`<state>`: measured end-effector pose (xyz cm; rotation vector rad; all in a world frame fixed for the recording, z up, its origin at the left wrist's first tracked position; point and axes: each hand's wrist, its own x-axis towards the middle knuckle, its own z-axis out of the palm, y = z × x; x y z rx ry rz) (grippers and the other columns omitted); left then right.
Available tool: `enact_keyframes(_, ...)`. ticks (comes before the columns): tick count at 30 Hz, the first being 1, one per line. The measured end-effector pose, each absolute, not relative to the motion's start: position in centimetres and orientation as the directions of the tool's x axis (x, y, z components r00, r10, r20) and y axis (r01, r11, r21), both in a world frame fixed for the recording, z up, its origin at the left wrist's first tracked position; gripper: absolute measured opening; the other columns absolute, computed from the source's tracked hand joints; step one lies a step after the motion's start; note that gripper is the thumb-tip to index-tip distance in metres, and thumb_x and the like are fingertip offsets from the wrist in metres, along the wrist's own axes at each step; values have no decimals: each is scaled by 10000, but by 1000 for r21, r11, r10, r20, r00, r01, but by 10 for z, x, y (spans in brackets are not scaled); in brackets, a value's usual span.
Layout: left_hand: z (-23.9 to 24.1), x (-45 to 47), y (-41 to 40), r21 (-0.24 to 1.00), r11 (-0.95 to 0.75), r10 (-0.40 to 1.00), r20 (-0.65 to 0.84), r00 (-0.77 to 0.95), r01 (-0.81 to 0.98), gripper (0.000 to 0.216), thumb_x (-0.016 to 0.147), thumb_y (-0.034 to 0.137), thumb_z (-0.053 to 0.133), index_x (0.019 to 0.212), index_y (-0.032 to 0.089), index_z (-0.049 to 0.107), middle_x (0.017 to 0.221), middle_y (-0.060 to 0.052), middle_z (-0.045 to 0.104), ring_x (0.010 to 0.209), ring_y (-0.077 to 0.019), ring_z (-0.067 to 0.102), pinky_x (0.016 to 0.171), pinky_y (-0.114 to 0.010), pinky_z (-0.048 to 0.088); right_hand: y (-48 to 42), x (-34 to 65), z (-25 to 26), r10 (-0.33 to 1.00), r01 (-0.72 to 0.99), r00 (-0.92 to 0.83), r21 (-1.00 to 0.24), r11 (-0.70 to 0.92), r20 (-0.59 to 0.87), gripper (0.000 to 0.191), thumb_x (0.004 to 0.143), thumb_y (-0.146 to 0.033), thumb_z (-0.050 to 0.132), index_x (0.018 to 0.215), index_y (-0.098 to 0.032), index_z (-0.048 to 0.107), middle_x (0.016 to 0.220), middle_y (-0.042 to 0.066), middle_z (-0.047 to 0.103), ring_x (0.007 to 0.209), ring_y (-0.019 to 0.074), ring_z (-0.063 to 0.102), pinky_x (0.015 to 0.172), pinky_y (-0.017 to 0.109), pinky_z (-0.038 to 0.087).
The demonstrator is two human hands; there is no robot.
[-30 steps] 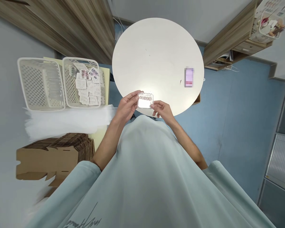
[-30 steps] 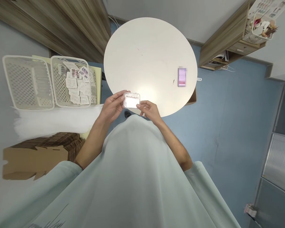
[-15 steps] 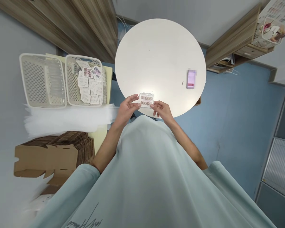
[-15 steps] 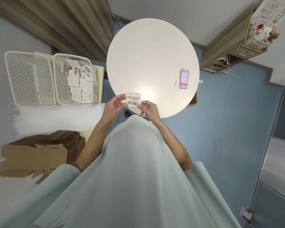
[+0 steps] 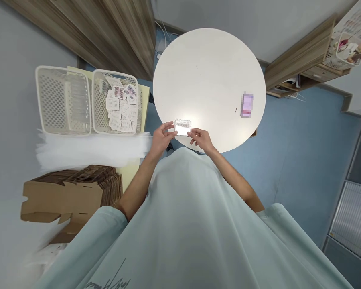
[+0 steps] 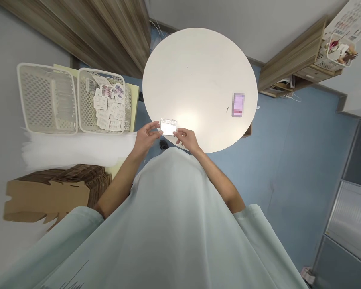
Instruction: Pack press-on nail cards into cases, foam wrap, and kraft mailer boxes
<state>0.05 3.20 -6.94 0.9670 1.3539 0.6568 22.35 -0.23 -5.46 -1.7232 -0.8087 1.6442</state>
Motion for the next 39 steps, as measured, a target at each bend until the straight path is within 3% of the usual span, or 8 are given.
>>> enact_keyframes(6, -129, -6, 51, 782, 535, 802, -589, 99, 321, 514, 866, 326, 828, 1337, 126, 779, 1383, -191, 806, 1146, -307, 790, 1121, -482, 626, 22, 205, -99, 669, 108, 71, -661, -743, -740, 146, 1031, -263, 826, 1101, -171, 738, 1063, 79, 883, 669, 116, 771, 584, 206, 522)
enact_keyframes(12, -170, 2, 62, 653, 530, 750, -658, 59, 541, 536, 854, 181, 744, 1380, 91, 789, 1379, -194, 825, 1258, -339, 778, 1165, -456, 592, 32, 191, -140, 582, 314, 160, -518, -795, -797, 117, 1092, -268, 765, 1147, -184, 704, 1097, 70, 879, 690, 114, 769, 640, 213, 556)
enact_keyframes(20, -186, 19, 70, 554, 483, 729, -683, 38, 678, 568, 807, 129, 734, 1371, 107, 793, 1473, -206, 792, 1368, -366, 746, 1225, -443, 535, 40, 182, -166, 524, 442, 245, -387, -809, -816, 147, 1090, -207, 726, 1229, -174, 759, 914, 38, 861, 816, 158, 813, 910, 266, 614)
enact_keyframes(31, -175, 15, 56, 588, 479, 709, -697, 108, 651, 584, 898, 110, 702, 1481, 98, 728, 1595, -239, 707, 1392, -384, 743, 1213, -464, 566, 26, 173, -163, 538, 443, 274, -392, -806, -797, 293, 1079, -163, 663, 1363, -148, 733, 1158, 84, 876, 855, 156, 849, 865, 252, 631)
enact_keyframes(34, -164, 3, 47, 622, 475, 720, -682, 132, 622, 531, 943, 125, 677, 1471, 107, 732, 1589, -225, 712, 1371, -357, 755, 1238, -459, 553, 27, 169, -151, 586, 475, 251, -429, -768, -771, 240, 1103, -213, 651, 1316, -183, 756, 1240, 76, 863, 863, 150, 847, 885, 254, 634)
enact_keyframes(39, -138, -44, 21, 732, 428, 807, -574, 141, 531, 373, 1034, 215, 627, 1379, 178, 763, 1500, -160, 770, 1256, -319, 787, 1150, -447, 604, 38, 148, -128, 724, 578, 113, -548, -605, -681, 205, 1116, -253, 626, 1233, -208, 789, 1278, 72, 849, 930, 173, 838, 985, 289, 627)
